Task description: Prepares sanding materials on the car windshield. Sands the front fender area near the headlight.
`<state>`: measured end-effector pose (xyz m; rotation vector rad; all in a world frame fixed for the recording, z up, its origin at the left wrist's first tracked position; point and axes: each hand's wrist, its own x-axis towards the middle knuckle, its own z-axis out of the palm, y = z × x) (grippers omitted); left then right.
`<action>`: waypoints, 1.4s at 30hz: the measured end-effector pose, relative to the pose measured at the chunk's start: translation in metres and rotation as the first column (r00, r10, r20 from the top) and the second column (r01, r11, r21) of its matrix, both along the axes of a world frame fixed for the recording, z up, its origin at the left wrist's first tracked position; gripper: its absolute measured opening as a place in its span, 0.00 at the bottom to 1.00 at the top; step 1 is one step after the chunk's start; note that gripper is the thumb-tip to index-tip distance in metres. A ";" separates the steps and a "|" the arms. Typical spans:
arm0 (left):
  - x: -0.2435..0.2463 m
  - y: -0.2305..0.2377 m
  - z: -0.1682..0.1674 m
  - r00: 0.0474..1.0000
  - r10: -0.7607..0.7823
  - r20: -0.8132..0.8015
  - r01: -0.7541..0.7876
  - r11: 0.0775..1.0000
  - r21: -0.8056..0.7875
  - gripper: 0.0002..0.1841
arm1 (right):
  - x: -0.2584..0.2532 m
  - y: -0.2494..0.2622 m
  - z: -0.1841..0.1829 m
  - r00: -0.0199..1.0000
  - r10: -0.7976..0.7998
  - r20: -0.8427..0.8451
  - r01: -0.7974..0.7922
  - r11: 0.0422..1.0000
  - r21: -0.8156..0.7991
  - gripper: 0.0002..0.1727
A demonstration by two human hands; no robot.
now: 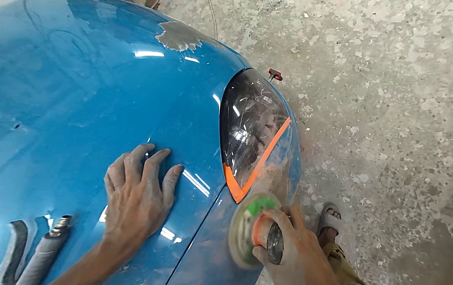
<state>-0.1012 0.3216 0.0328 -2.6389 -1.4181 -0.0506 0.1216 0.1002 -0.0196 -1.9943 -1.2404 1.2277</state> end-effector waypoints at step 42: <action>0.001 0.000 0.000 1.000 0.007 0.000 -0.007 1.000 -0.010 0.33 | 0.021 0.012 -0.009 1.000 0.009 0.014 -0.008 0.997 -0.077 0.43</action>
